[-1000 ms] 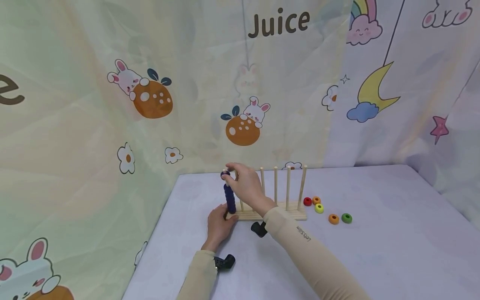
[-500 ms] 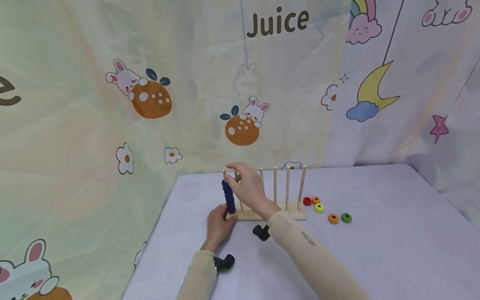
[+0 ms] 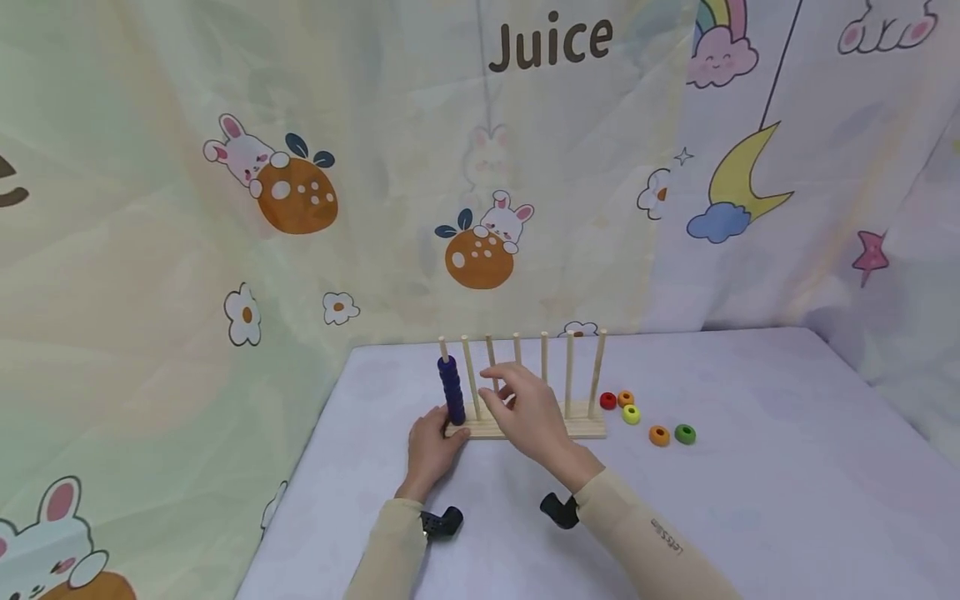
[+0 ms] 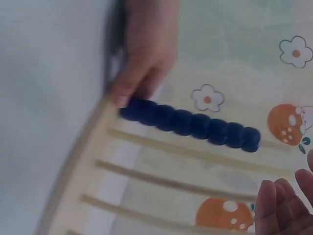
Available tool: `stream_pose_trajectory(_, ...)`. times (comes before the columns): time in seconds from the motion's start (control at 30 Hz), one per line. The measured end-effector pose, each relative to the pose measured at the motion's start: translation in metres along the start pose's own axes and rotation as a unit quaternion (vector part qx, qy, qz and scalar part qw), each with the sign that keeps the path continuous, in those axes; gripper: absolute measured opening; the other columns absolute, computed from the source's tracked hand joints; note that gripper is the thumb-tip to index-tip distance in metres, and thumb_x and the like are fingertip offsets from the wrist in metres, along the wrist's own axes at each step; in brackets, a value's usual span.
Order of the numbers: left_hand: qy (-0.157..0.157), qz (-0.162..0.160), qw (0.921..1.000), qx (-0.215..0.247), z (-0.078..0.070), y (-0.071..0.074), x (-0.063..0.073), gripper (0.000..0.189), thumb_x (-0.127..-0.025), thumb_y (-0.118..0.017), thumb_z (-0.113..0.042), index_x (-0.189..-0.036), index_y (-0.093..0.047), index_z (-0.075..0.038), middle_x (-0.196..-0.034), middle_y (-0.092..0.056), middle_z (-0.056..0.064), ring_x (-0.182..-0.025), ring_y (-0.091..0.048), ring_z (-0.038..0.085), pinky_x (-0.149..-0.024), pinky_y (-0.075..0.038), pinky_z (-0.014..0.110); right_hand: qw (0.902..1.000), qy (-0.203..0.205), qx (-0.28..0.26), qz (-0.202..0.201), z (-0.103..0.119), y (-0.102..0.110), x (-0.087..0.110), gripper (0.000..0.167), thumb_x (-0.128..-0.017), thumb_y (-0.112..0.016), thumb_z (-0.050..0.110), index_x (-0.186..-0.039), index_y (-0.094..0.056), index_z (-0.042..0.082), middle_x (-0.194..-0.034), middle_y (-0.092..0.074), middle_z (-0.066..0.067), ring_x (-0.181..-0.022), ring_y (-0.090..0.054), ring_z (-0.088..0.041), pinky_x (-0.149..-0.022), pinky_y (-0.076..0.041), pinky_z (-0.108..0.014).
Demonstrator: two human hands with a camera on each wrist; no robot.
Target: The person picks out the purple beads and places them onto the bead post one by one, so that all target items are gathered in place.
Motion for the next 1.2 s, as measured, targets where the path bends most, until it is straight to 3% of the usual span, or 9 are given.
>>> stream_pose_trajectory(0.17, 0.007, 0.01, 0.9999, 0.01, 0.004, -0.001, -0.003, 0.055, -0.084, -0.076, -0.026, -0.13, -0.061, -0.002, -0.131, -0.062, 0.013, -0.131, -0.048, 0.033, -0.115, -0.023, 0.052, 0.9981, -0.047, 0.034, 0.021, -0.022, 0.011, 0.037, 0.021, -0.088, -0.072, 0.012, -0.109, -0.069, 0.014, -0.104, -0.069, 0.002, -0.07, -0.062, -0.005, -0.061, -0.055, -0.021)
stream_pose_trajectory(0.33, 0.002, -0.002, 0.9999, 0.01, 0.008, 0.004, -0.008, 0.055, -0.083, -0.076, -0.025, -0.128, -0.061, 0.002, -0.13, -0.061, 0.018, -0.129, -0.05, 0.034, -0.115, -0.024, 0.051, 0.994, -0.1, 0.041, -0.013, -0.048, 0.022, 0.068, 0.022, -0.087, -0.073, 0.008, -0.108, -0.07, 0.013, -0.105, -0.07, 0.002, -0.072, -0.063, -0.007, -0.063, -0.056, -0.022)
stream_pose_trajectory(0.47, 0.007, -0.012, 0.9998, 0.015, 0.011, 0.008, -0.008, 0.056, -0.082, -0.077, -0.024, -0.127, -0.061, 0.005, -0.13, -0.061, 0.021, -0.127, -0.052, 0.036, -0.115, -0.025, 0.05, 0.9897, -0.132, 0.044, -0.034, -0.064, 0.031, 0.083, 0.02, -0.087, -0.072, 0.005, -0.107, -0.071, 0.01, -0.105, -0.071, -0.002, -0.073, -0.064, -0.009, -0.062, -0.055, -0.022)
stream_pose_trajectory(0.6, 0.01, -0.01, 0.9998, 0.016, 0.014, 0.009, -0.007, 0.058, -0.082, -0.077, -0.024, -0.128, -0.059, 0.007, -0.13, -0.06, 0.022, -0.128, -0.051, 0.036, -0.115, -0.026, 0.05, 0.9838, -0.166, 0.064, -0.023, -0.074, 0.04, 0.093, 0.021, -0.089, -0.07, 0.008, -0.11, -0.069, 0.009, -0.107, -0.07, -0.005, -0.075, -0.063, -0.011, -0.063, -0.054, -0.02)
stream_pose_trajectory(0.77, -0.001, -0.001, 0.9998, 0.021, 0.014, 0.011, -0.009, 0.059, -0.082, -0.077, -0.024, -0.128, -0.058, 0.008, -0.13, -0.059, 0.024, -0.128, -0.051, 0.038, -0.114, -0.026, 0.052, 0.9746, -0.202, 0.094, -0.022, -0.085, 0.055, 0.102, 0.02, -0.09, -0.069, 0.009, -0.11, -0.069, 0.007, -0.102, -0.07, -0.007, -0.079, -0.063, -0.017, -0.064, -0.054, -0.021)
stream_pose_trajectory(0.93, -0.003, 0.013, 0.9997, 0.021, 0.018, 0.016, -0.015, 0.056, -0.082, -0.077, -0.022, -0.127, -0.06, 0.007, -0.128, -0.061, 0.023, -0.125, -0.053, 0.039, -0.111, -0.031, 0.053, 0.9718, -0.198, 0.126, -0.021, -0.096, 0.072, 0.1, 0.02, -0.09, -0.068, 0.01, -0.11, -0.069, 0.006, -0.105, -0.07, -0.011, -0.085, -0.064, -0.023, -0.071, -0.056, -0.034)
stream_pose_trajectory(1.03, 0.008, 0.044, 0.9989, 0.017, 0.021, 0.022, -0.019, 0.056, -0.083, -0.076, -0.022, -0.129, -0.059, 0.004, -0.128, -0.062, 0.022, -0.124, -0.054, 0.038, -0.108, -0.036, 0.052, 0.9707, -0.194, 0.14, -0.015, -0.103, 0.083, 0.094, 0.022, -0.091, -0.068, 0.013, -0.111, -0.068, 0.004, -0.107, -0.068, -0.015, -0.086, -0.063, -0.027, -0.071, -0.056, -0.04)
stream_pose_trajectory(1.2, 0.022, 0.12, 0.9925, 0.013, 0.025, 0.038, -0.027, 0.059, -0.087, -0.072, -0.027, -0.135, -0.055, 0.003, -0.132, -0.059, 0.021, -0.125, -0.053, 0.037, -0.106, -0.04, 0.05, 0.9645, -0.213, 0.156, 0.001, -0.113, 0.106, 0.083, 0.028, -0.093, -0.065, 0.017, -0.116, -0.066, 0.002, -0.113, -0.065, -0.02, -0.093, -0.061, -0.035, -0.074, -0.055, -0.049)
Point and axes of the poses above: each hand's wrist, its own x-axis away from the middle knuckle, its own y-axis out of the back of the hand, z = x × y, the point moved 2 cm from there along -x, towards the middle knuckle
